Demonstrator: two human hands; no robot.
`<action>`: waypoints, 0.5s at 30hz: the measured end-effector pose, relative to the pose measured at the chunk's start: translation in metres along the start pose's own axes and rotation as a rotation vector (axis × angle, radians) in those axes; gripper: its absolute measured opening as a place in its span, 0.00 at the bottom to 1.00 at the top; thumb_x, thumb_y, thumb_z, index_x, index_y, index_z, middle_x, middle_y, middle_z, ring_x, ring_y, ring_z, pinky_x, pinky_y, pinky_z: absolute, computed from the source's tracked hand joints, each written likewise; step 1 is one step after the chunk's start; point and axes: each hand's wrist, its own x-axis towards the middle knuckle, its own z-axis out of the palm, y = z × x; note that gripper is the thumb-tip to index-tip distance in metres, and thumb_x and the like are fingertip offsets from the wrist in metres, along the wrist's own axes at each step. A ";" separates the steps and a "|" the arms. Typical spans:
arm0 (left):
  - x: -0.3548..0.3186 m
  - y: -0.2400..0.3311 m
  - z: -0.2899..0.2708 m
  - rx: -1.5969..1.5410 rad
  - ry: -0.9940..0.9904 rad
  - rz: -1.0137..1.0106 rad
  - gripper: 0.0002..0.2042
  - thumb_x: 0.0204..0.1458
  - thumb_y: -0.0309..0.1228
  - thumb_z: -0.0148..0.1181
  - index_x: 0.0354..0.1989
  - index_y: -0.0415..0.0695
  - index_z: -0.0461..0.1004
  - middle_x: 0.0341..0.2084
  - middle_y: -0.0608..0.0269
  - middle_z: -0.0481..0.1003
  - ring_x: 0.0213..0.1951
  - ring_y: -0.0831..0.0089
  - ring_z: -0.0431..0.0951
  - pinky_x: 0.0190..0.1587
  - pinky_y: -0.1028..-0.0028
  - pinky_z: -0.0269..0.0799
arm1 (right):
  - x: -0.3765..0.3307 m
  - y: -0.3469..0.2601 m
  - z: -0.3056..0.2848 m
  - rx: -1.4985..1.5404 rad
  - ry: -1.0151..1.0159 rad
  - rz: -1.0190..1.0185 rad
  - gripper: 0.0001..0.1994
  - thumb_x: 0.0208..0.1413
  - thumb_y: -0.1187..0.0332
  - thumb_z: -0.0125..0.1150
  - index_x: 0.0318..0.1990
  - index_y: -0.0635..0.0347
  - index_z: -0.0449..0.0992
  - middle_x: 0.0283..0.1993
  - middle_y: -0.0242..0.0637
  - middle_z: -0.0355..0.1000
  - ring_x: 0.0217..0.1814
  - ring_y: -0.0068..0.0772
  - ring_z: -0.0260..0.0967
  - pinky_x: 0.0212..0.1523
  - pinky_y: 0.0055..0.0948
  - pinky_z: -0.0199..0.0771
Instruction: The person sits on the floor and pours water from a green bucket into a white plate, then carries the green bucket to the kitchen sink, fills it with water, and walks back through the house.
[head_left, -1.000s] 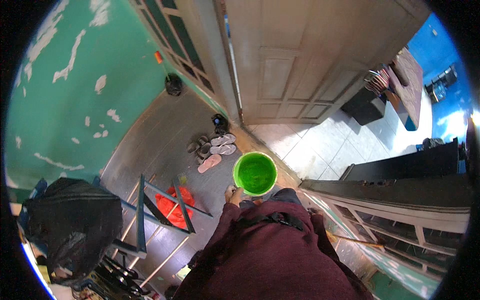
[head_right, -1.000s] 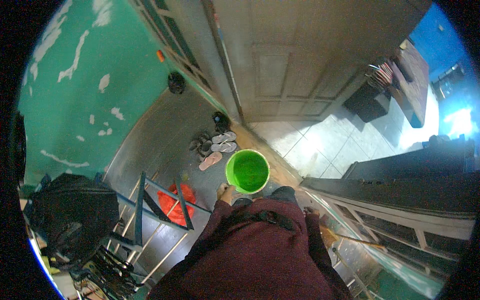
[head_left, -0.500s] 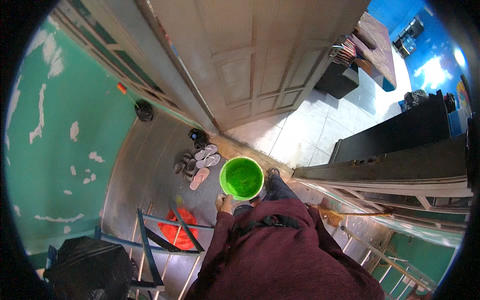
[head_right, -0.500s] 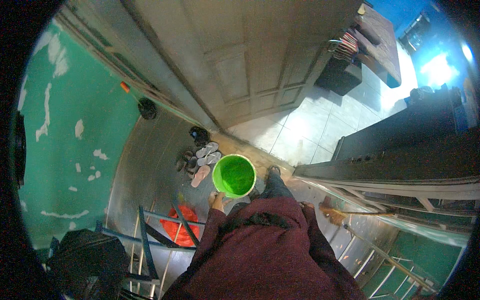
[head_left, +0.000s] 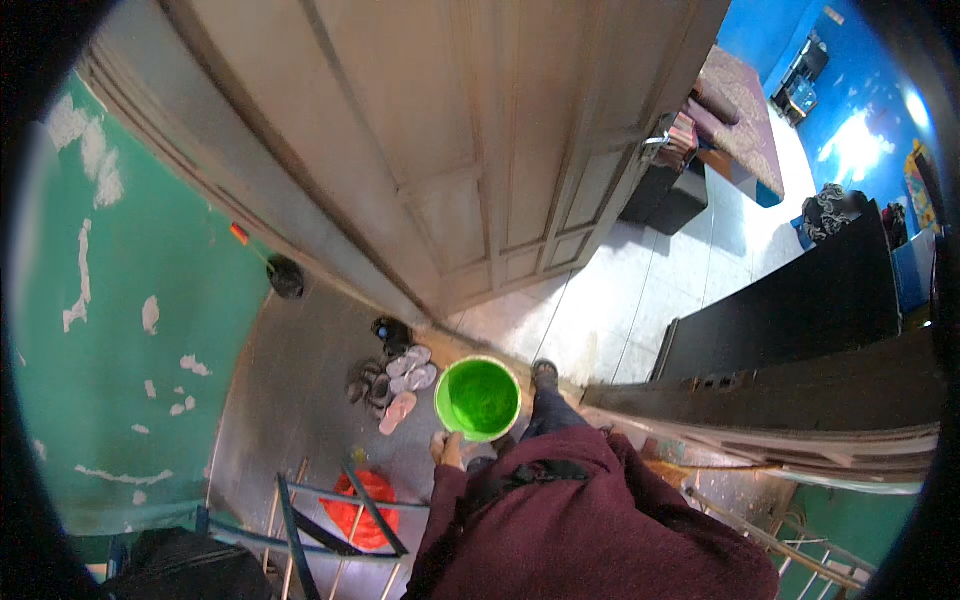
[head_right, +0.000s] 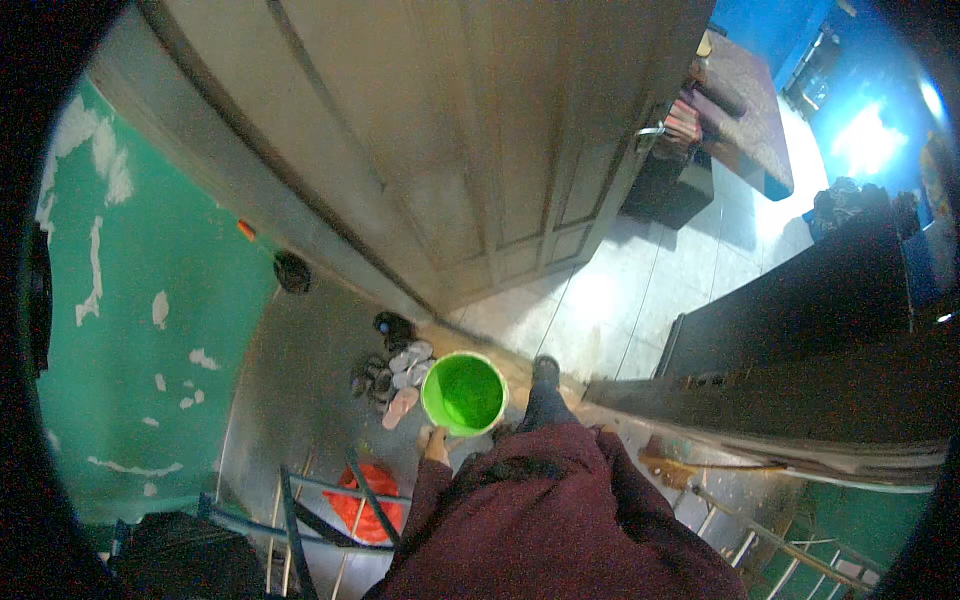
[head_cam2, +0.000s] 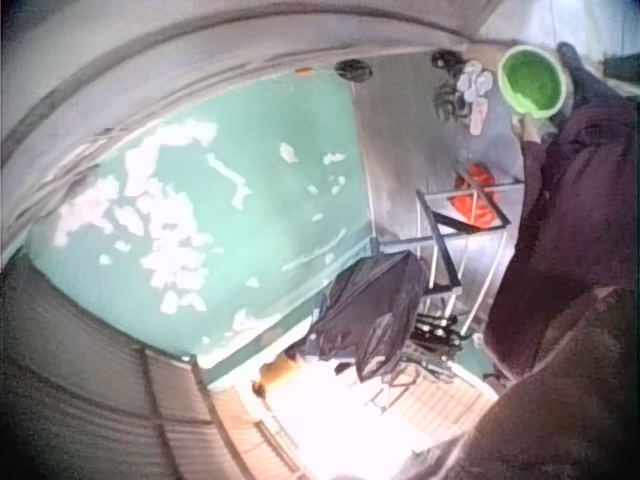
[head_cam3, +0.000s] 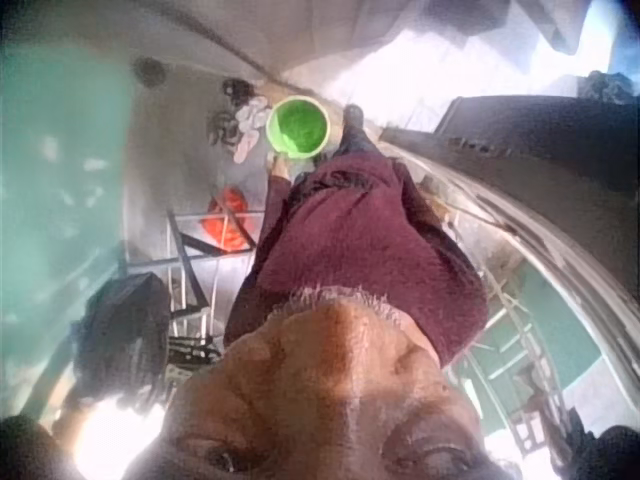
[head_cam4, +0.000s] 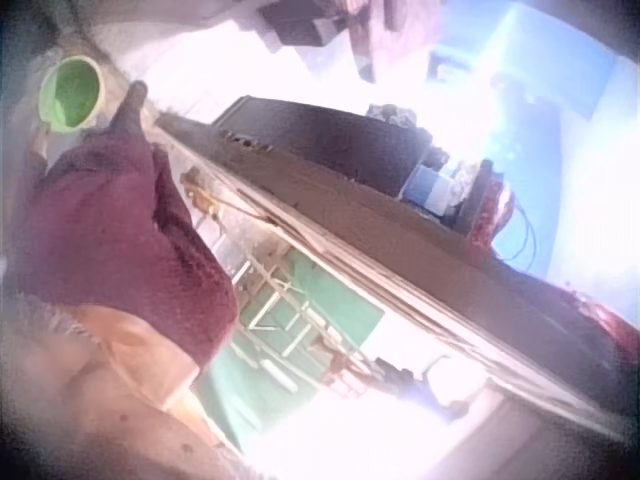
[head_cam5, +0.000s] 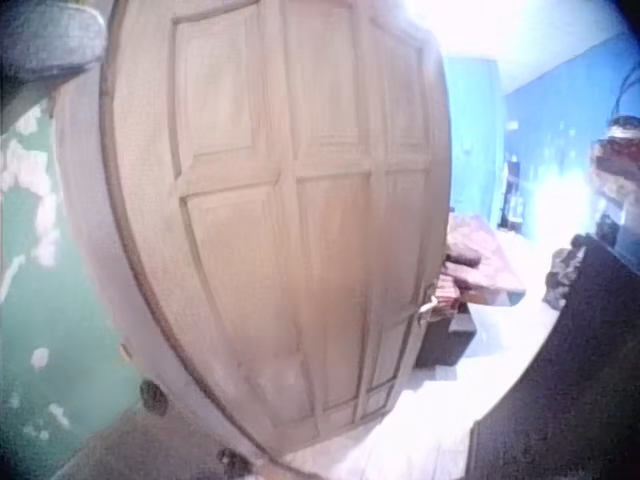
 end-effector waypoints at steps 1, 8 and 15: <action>0.001 0.002 0.005 0.002 -0.003 0.012 0.10 0.42 0.25 0.55 0.21 0.42 0.57 0.24 0.64 0.61 0.28 0.70 0.67 0.33 0.56 0.77 | 0.011 0.000 -0.001 -0.016 -0.020 0.011 0.10 0.46 0.63 0.56 0.33 0.58 0.78 0.33 0.42 0.74 0.35 0.32 0.70 0.36 0.34 0.68; 0.015 -0.002 0.055 -0.034 0.104 -0.021 0.08 0.39 0.24 0.56 0.24 0.41 0.61 0.23 0.62 0.60 0.26 0.68 0.68 0.29 0.59 0.78 | 0.146 0.049 -0.025 -0.118 -0.084 0.277 0.16 0.44 0.55 0.60 0.33 0.58 0.77 0.35 0.47 0.73 0.37 0.40 0.72 0.34 0.38 0.72; 0.064 -0.024 0.130 0.235 0.018 -0.014 0.09 0.38 0.24 0.56 0.27 0.35 0.63 0.26 0.53 0.68 0.24 0.61 0.72 0.24 0.60 0.78 | 0.222 0.130 -0.110 -0.480 -0.257 -0.192 0.21 0.47 0.46 0.48 0.42 0.45 0.76 0.48 0.34 0.71 0.51 0.30 0.65 0.49 0.26 0.66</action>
